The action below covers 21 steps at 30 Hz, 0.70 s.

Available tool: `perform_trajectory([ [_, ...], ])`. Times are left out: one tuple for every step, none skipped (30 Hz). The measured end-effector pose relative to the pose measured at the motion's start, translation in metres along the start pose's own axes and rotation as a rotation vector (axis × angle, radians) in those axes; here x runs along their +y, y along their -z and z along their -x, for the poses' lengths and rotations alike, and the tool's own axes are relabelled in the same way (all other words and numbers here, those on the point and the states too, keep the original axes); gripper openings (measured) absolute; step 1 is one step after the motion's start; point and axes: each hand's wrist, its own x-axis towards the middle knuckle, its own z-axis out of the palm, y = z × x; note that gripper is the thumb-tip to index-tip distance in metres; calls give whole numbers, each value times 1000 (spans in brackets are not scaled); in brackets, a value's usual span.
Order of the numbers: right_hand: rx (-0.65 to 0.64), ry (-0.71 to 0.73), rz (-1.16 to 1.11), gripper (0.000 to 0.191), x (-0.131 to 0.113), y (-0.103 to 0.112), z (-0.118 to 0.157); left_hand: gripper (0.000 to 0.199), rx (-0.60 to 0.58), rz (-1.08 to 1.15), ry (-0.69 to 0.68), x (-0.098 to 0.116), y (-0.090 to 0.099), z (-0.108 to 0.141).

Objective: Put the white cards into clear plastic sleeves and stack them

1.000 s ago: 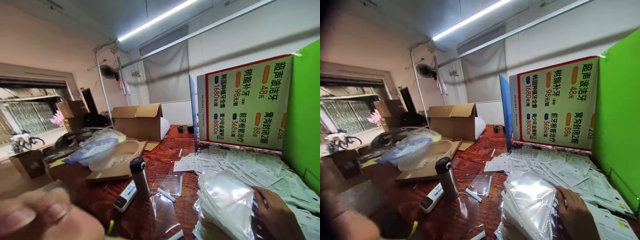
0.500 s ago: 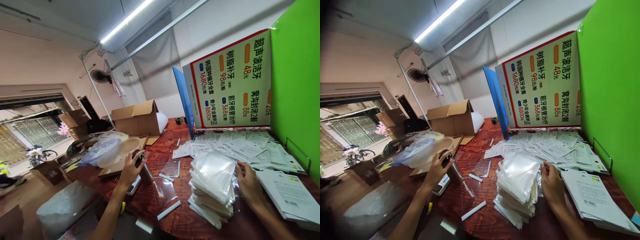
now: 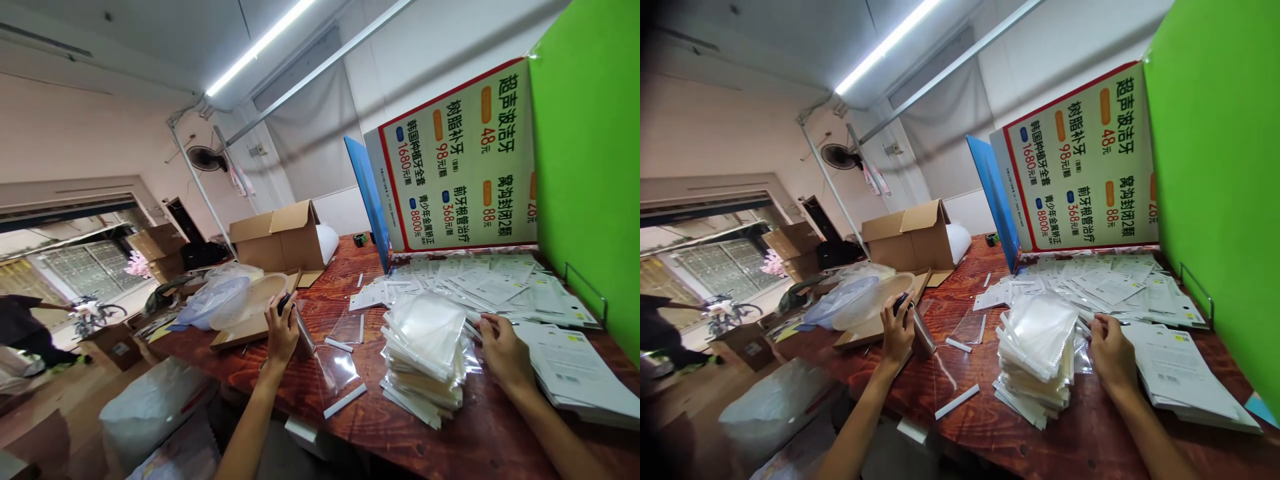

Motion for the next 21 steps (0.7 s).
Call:
perform_trajectory([
  [-12, -10, -6, 43, 0, 0, 0, 39, 14, 19, 17, 1, -1, 0],
  [-25, -23, -12, 42, 0, 0, -1, 43, 32, 45, 46, 2, -3, -1],
  [-38, -34, -17, 42, 1, 1, -1, 50, 56, 75, 97, 4, -4, 0],
  [-46, -39, -19, 42, 1, 1, -1, 61, 84, 113, 185, 7, -7, 0],
  [-53, -41, -20, 42, 1, 1, -2, 73, 109, 155, 299, 9, -9, 2],
  [-59, -39, -21, 43, 1, 1, -2, 83, 124, 197, 421, 10, -11, 3],
  [-63, -34, -22, 43, 2, 1, -2, 86, 123, 236, 533, 12, -13, 4],
  [-67, -27, -22, 43, 2, 1, -2, 81, 110, 271, 622, 12, -15, 6],
  [-68, -19, -22, 43, 2, 1, -3, 71, 89, 301, 677, 13, -15, 6],
  [-67, -11, -20, 43, 2, 1, -3, 61, 74, 326, 701, 14, -13, 6],
  [-68, -3, -18, 42, 2, 1, -3, 53, 69, 348, 706, 16, -10, 5],
  [-70, 4, -15, 41, 2, 1, -3, 50, 67, 370, 701, 20, -5, 3],
  [-76, 10, -11, 40, 1, 2, -2, 50, 62, 389, 683, 26, 3, 0],
  [-83, 14, -6, 39, -1, 3, -2, 51, 53, 407, 651, 34, 12, -4],
  [-90, 17, 0, 37, -2, 4, -1, 51, 14, 422, 591, 44, 24, -8],
  [-96, 20, 6, 36, -3, 5, -1, 48, -32, 429, 524, 55, 37, -13],
  [-100, 21, 10, 35, -4, 6, 0, 46, -70, 434, 464, 67, 50, -17],
  [-105, 19, 13, 34, -4, 7, 0, 47, -114, 444, 415, 79, 64, -20],
  [-108, 14, 17, 33, -3, 7, 0, 51, -149, 457, 380, 90, 77, -23],
  [-110, 12, 25, 33, -2, 7, -1, 59, -171, 479, 370, 99, 89, -25],
  [-112, 12, 40, 32, 0, 6, -2, 62, -215, 498, 388, 108, 99, -26],
])
